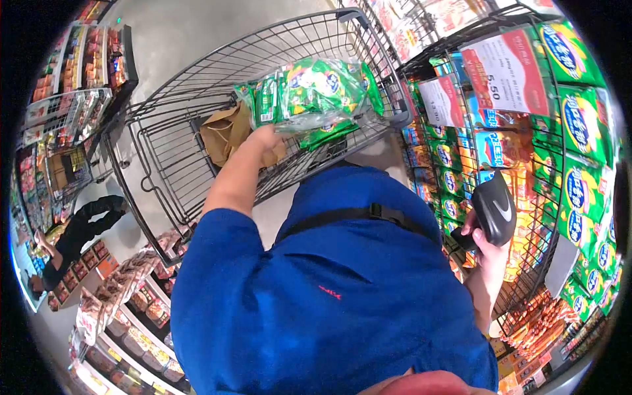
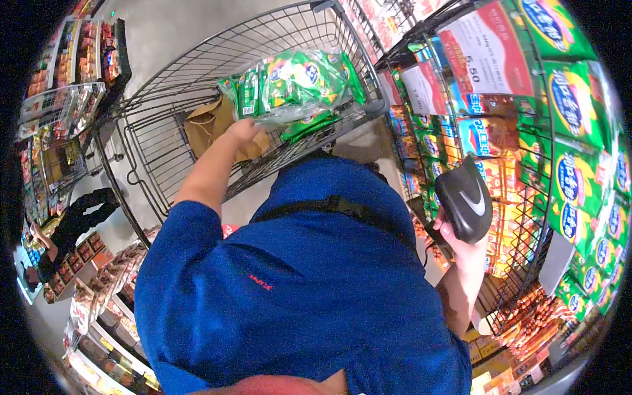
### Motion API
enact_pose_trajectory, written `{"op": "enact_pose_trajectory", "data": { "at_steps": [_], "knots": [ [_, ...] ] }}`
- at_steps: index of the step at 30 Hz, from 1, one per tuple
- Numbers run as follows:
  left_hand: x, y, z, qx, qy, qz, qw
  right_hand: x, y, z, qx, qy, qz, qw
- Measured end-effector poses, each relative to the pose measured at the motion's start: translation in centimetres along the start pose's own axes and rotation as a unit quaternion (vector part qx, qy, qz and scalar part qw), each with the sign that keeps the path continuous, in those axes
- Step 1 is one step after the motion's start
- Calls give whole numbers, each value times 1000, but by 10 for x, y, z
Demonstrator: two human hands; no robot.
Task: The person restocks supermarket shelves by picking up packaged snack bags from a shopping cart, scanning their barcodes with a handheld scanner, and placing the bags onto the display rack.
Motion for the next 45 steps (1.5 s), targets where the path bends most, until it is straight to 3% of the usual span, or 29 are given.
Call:
{"op": "enact_pose_trajectory", "data": {
  "at_steps": [2, 3, 6, 8, 9, 11, 12, 14, 18, 20, 21, 25, 29, 32, 33, 34, 36, 38, 39, 41, 42, 43, 44, 45],
  "knots": [
    [-50, -26, 37, 2, 12, -86, 996, -1, -2, 14, 26, 32, 6, 999],
    [-54, -35, 53, -6, 15, -84, 996, 1, -3, 16, 25, 71, 28, 997],
    [-31, -54, 75, 33, 13, -10, 999, 15, -4, 6, 41, 109, 52, 992],
    [11, -56, 59, 149, 117, 12, 982, 12, -10, 17, 34, 96, 34, 994],
    [32, -59, 57, 141, 120, 15, 983, 10, -11, 20, 40, 101, 38, 993],
    [72, -62, 40, 209, 220, 20, 953, 10, -11, 27, 36, 77, 107, 991],
    [87, -68, 41, 199, 222, 21, 954, 14, -10, 23, 42, 81, 114, 989],
    [117, -82, 66, 41, 194, 85, 977, 22, -5, 10, 76, 159, 110, 978],
    [137, -79, 101, 12, 37, 180, 983, 22, 3, 7, 123, 185, 162, 961],
    [125, -73, 105, 53, -17, 99, 994, 25, 6, 1, 142, 180, 149, 962],
    [116, -80, 123, 96, -19, 106, 990, 27, 8, -3, 145, 186, 152, 960],
    [107, -83, 115, -5, 8, 54, 998, 30, 18, -11, 164, 201, 163, 952],
    [113, -57, 65, 48, 104, 177, 978, 31, 20, -17, 175, 165, 145, 960],
    [119, -23, 4, 87, 201, 144, 965, 34, 16, -18, 168, 137, 115, 969],
    [122, -13, -19, 87, 281, 117, 949, 34, 13, -13, 150, 118, 116, 975],
    [121, -4, -32, 51, 376, 30, 925, 33, 9, -8, 131, 99, 114, 980],
    [120, 3, -56, 42, 518, 10, 855, 35, 7, -4, 118, 105, 112, 981],
    [152, 28, -101, -13, 700, -2, 714, 28, 3, -1, 125, 139, 40, 982],
    [167, 39, -120, -33, 748, -1, 663, 31, 1, 0, 77, 144, 78, 983],
    [194, 53, -139, -93, 836, 14, 540, 27, -2, 8, 75, 125, 72, 987],
    [207, 58, -143, -134, 874, 27, 466, 26, -1, 8, 61, 143, 63, 986],
    [224, 66, -145, -242, 898, 49, 364, 22, -1, 13, 49, 123, 66, 989],
    [234, 67, -148, -243, 897, 60, 363, 17, -2, 18, 37, 103, 68, 992],
    [249, 73, -157, -247, 897, 84, 357, 12, -4, 22, 15, 104, -4, 994]
  ]
}}
Point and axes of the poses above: each hand's wrist, its own y-axis away from the middle knuckle, its own z-axis out of the palm, x = y × z, the point moved 7 cm from there along -y, towards the middle knuckle, and after that the axes turned 14 degrees about x, right-handed, at the moved point
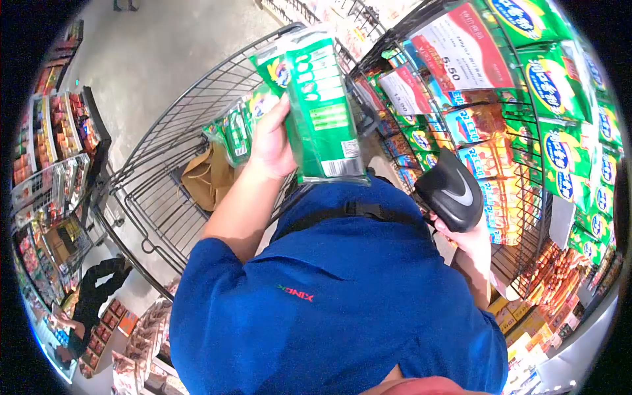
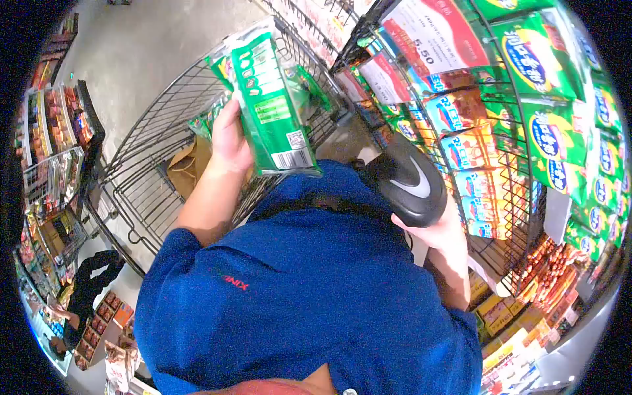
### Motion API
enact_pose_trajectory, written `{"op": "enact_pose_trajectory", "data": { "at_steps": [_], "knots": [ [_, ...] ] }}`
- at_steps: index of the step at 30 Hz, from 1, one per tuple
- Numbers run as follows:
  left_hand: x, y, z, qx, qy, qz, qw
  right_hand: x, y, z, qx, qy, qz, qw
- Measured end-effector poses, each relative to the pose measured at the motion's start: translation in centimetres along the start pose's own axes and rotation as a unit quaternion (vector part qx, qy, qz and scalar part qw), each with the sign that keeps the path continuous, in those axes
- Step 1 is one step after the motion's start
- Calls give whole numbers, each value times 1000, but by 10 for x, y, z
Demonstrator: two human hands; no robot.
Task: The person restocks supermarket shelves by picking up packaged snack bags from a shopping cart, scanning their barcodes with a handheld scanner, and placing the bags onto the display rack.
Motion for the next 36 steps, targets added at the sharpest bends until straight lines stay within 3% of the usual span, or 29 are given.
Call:
{"op": "enact_pose_trajectory", "data": {
  "at_steps": [5, 7, 11, 12, 15, 16, 21, 22, 23, 24, 25, 26, 29, 30, 31, 33, 34, 36],
  "knots": [
    [-17, -1, 54, 22, -96, 62, 993, -31, 4, 7, -28, -60, -25, 998],
    [-24, 0, 75, 1, -112, 65, 992, -68, 10, 17, -76, 94, -194, 974],
    [-42, 11, 120, -47, -188, 152, 969, -80, 22, 8, -68, 153, -178, 970],
    [-46, 13, 130, -53, -204, 177, 962, -85, 26, 4, -55, 167, -239, 955],
    [-67, 15, 151, -69, -233, 203, 949, -72, 32, -17, -70, 104, -248, 961],
    [-76, 13, 157, -71, -226, 192, 952, -81, 35, -20, -103, 136, -189, 967],
    [-121, -3, 179, -69, -239, 160, 955, -71, 53, -60, -43, 123, -212, 969],
    [-129, -4, 184, -71, -260, 171, 948, -67, 55, -67, -32, 40, -160, 986],
    [-138, -6, 188, -85, -263, 164, 947, -64, 59, -72, -21, -45, -109, 993],
    [-150, -10, 187, -86, -221, 94, 967, -70, 67, -79, 40, -101, -33, 993],
    [-165, -12, 189, -84, -179, 22, 980, -68, 68, -91, 53, -105, -40, 992],
    [-178, -13, 195, -51, -192, 12, 980, -69, 69, -101, 38, -117, -67, 990],
    [-213, -16, 207, -123, -216, -56, 967, -59, 69, -132, -12, -152, -147, 977],
    [-224, -18, 207, -26, -228, -42, 972, -53, 69, -142, -31, -163, -172, 971],
    [-230, -23, 208, -74, -302, 21, 950, -47, 70, -149, -50, -174, -198, 963],
    [-272, -25, 227, -223, -107, -153, 957, -31, 69, -163, -64, -181, -177, 965],
    [-291, -29, 237, -295, -107, -189, 930, -31, 73, -167, -84, -148, -166, 971],
    [-323, -20, 256, -322, -89, -236, 912, -27, 73, -175, -123, -91, -190, 970]
  ]
}}
Point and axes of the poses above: each hand's wrist, its own y-axis away from the middle knuckle, its own z-axis out of the palm, x = y × z, the point moved 7 cm from there along -y, towards the middle knuckle, and after that the axes turned 14 degrees about x, right-handed, at the moved point
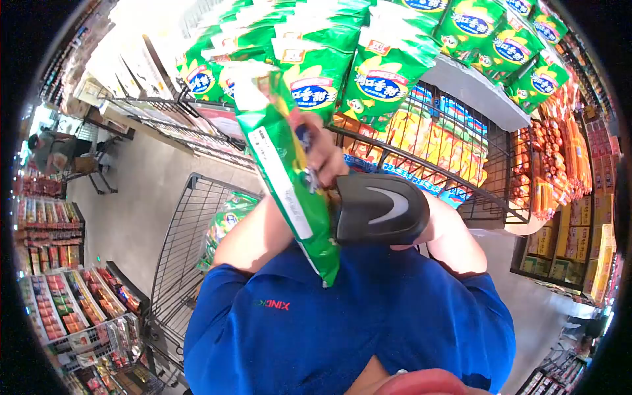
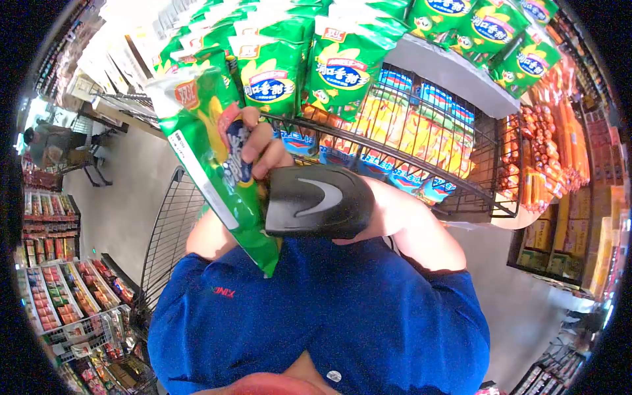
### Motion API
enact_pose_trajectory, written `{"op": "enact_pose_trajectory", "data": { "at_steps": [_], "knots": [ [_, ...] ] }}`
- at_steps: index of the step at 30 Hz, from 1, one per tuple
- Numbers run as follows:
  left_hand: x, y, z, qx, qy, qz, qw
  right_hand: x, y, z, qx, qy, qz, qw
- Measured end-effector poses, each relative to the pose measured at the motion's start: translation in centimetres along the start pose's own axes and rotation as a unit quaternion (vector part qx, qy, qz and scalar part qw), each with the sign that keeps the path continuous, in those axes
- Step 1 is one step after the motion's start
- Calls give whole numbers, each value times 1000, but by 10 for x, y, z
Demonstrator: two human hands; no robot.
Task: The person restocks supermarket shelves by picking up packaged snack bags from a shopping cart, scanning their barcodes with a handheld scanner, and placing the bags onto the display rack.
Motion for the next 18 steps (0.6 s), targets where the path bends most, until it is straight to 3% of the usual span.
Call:
{"op": "enact_pose_trajectory", "data": {
  "at_steps": [1, 3, 4, 5, 7, 10, 13, 14, 15, 16, 18],
  "knots": [
    [-13, -7, 13, -38, 26, -37, 998, -1, 4, -4, -1, -3, -6, 1000],
    [-29, -21, 13, -53, 23, -39, 998, 6, 13, -17, 35, -118, 75, 990],
    [-29, -29, 14, -90, -14, 32, 995, 5, 12, -28, -19, -52, -169, 984],
    [-30, -33, 15, -127, -50, 104, 985, 4, 16, -34, -20, -54, -173, 983],
    [-40, -37, 11, -117, -68, 124, 983, -2, 22, -42, -42, -87, -176, 980],
    [-54, -37, -8, 5, -173, 115, 978, -7, 30, -48, -58, -118, -164, 978],
    [-63, -38, -16, -37, -343, 58, 937, -10, 38, -50, -42, -134, -129, 982],
    [-70, -34, -18, 34, -281, 21, 959, -10, 40, -51, -35, -138, -115, 983],
    [-72, -32, -41, 77, -496, -9, 865, -11, 41, -52, -27, -142, -104, 984],
    [-73, -30, -40, 81, -498, -9, 863, -10, 43, -51, -22, -148, -93, 984],
    [-63, -22, -37, 191, -377, 49, 905, -7, 44, -51, -12, -159, -72, 985]
  ]
}}
Point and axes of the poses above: each hand's wrist, its own y-axis away from the middle knuckle, its own z-axis out of the palm, x = y × z, the point moved 7 cm from there along -y, towards the middle knuckle, and after that the axes turned 14 degrees about x, right-handed, at the moved point
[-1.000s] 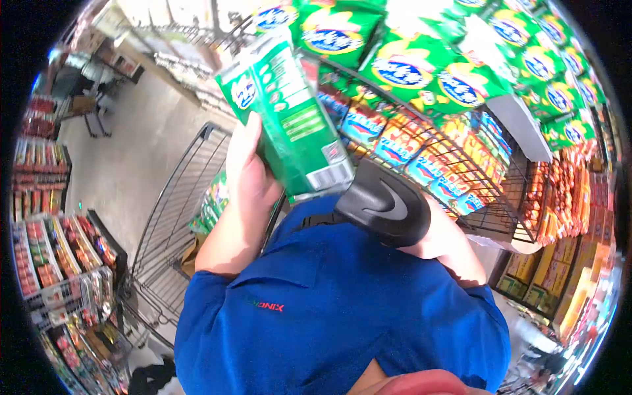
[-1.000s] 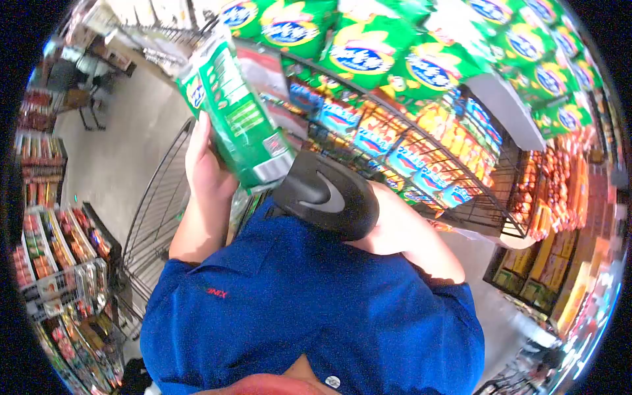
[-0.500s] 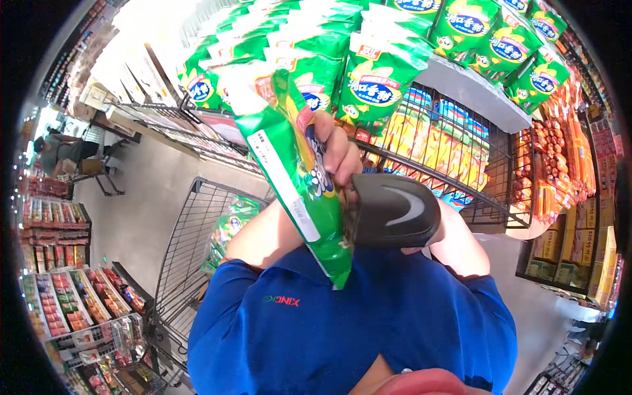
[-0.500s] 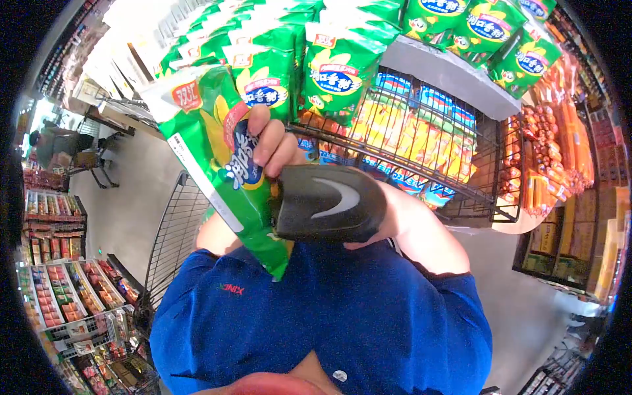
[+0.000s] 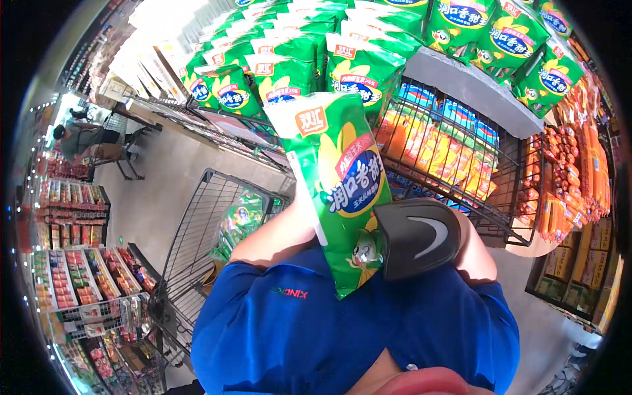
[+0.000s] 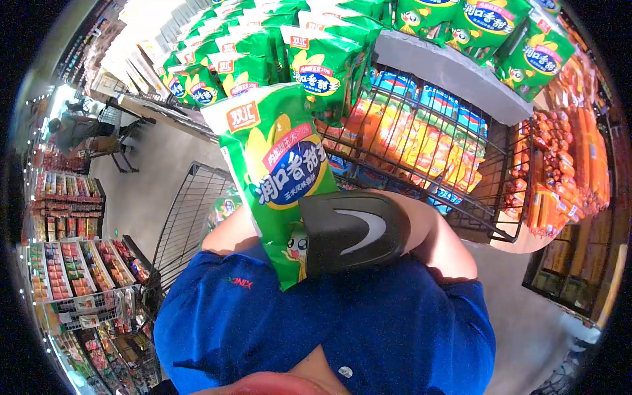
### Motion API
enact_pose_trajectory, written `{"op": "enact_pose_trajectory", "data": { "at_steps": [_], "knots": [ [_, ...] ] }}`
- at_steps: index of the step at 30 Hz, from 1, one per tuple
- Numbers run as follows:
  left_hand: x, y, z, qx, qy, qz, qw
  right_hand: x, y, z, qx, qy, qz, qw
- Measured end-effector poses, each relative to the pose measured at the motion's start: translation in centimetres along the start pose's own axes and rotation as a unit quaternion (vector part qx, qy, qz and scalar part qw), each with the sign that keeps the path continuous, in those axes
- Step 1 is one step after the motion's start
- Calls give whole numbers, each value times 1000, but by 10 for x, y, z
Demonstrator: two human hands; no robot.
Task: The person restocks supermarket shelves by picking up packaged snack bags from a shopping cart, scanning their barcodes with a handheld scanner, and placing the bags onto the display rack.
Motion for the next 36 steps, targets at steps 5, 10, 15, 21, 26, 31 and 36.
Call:
{"op": "enact_pose_trajectory", "data": {
  "at_steps": [5, 10, 15, 21, 26, 31, 36],
  "knots": [
    [57, 11, 27, 99, 32, 72, 992, 5, 3, -6, 29, -33, 33, 998],
    [64, -2, 27, 28, 37, 38, 998, -18, 0, 0, 31, 172, -77, 982],
    [81, -15, 43, 19, 59, 72, 995, -10, 21, -29, 27, 191, -98, 976],
    [77, -13, 67, -10, 107, 58, 993, -22, 34, -49, 203, 93, -131, 966],
    [82, -12, 82, -80, 81, 45, 992, -25, 45, -42, 203, 102, -166, 960],
    [105, -27, 79, -232, 78, -84, 966, -27, 55, -40, 275, -35, -165, 946],
    [148, -45, 79, -238, -138, -22, 961, -34, 61, -34, 247, 31, -175, 953]
  ]
}}
Point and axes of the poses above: each hand's wrist, its own y-axis away from the middle knuckle, its own z-axis out of the palm, x = y × z, the point moved 7 cm from there along -y, towards the middle knuckle, and after that the axes turned 14 degrees about x, right-handed, at the moved point
